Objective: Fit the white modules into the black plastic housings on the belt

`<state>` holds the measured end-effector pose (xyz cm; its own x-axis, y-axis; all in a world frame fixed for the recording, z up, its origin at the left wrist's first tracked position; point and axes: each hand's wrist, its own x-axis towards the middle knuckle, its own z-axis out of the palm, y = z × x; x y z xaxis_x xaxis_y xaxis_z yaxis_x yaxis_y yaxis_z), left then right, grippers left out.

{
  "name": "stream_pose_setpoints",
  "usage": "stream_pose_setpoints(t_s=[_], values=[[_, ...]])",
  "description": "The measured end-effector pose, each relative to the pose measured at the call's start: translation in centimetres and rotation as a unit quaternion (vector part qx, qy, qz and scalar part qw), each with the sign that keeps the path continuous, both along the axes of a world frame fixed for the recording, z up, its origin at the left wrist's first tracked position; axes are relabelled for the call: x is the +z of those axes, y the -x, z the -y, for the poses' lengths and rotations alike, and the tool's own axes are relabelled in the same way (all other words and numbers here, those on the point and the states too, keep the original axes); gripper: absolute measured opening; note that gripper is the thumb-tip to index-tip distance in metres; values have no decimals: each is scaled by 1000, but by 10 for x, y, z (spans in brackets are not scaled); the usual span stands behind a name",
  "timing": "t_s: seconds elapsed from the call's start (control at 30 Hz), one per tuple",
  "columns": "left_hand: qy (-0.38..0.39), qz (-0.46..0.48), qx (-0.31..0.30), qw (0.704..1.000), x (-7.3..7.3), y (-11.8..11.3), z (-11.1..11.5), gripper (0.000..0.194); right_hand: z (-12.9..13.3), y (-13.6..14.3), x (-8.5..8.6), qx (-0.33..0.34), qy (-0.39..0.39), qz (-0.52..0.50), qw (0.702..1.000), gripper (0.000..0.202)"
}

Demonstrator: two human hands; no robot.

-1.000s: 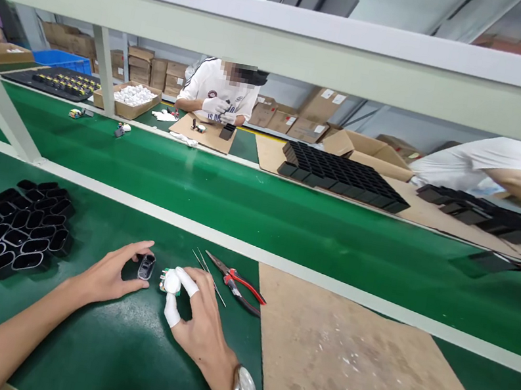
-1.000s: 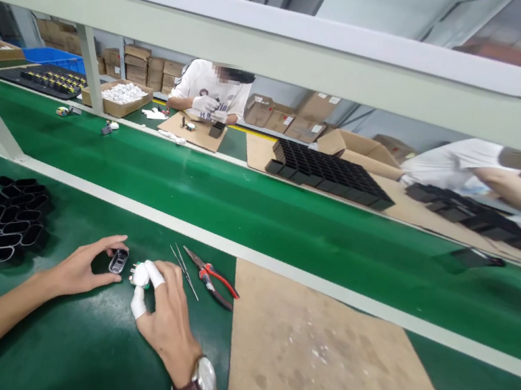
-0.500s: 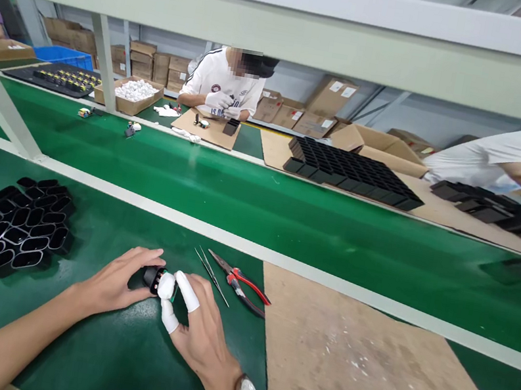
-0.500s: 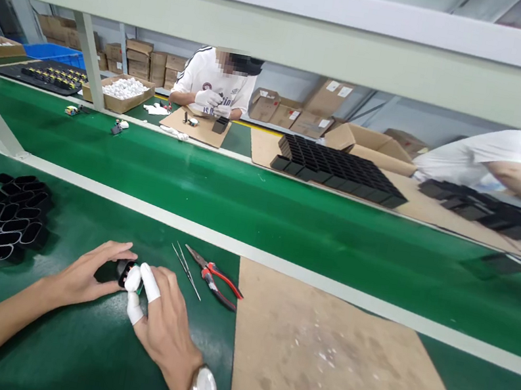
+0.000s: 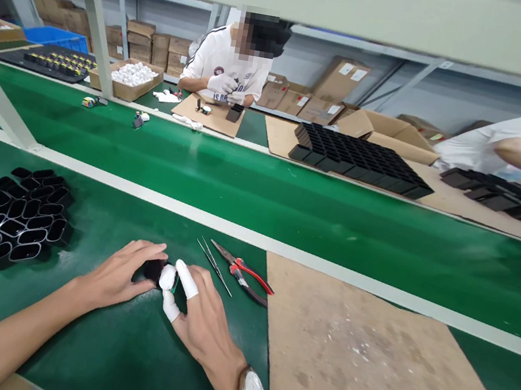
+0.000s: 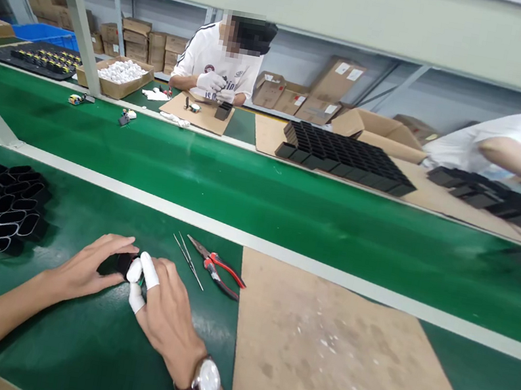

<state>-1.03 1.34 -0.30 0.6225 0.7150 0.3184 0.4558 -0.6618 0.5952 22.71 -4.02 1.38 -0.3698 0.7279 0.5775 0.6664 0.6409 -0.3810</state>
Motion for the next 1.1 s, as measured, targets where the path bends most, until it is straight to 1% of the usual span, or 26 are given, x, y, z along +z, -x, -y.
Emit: stream_pose_setpoints(t_s=[0.13,0.23,0.33,0.4,0.47,0.57,0.63,0.77,0.87,0.93,1.0,1.07,1.1], values=[[-7,-6,4,1000,4,-2,0,72,0,-1,3,4,12,9,1000,68],[-12,-4,19,1000,6,-3,0,73,0,-4,0,13,20,-6,1000,66],[27,22,25,999,4,-4,1,77,0,-8,-5,27,6,-37,999,65],[71,34,15,997,1,-4,2,78,-1,-9,-8,44,-16,-56,997,55],[105,33,1,994,-3,-5,3,78,-1,-8,-10,54,-25,-70,996,39],[125,34,-11,992,-7,-5,3,76,-1,-4,-9,49,2,-69,996,21],[121,40,-13,992,-8,-4,3,75,-1,-1,-8,50,20,-52,997,13],[114,43,-7,993,-9,-3,2,74,-4,5,-6,56,36,-16,998,13],[109,45,-2,993,-7,-4,3,75,-6,3,-5,61,48,-21,997,19],[108,43,0,993,-5,-6,3,77,-8,-4,-6,33,31,-38,998,24],[114,33,1,993,-2,-7,4,79,-12,-14,-10,-45,-6,-24,999,29],[118,25,-5,993,0,-7,4,80,-17,-24,-16,-139,-34,37,989,31],[118,25,-9,993,1,-7,4,78,-20,-29,-20,-175,-37,79,981,32]])
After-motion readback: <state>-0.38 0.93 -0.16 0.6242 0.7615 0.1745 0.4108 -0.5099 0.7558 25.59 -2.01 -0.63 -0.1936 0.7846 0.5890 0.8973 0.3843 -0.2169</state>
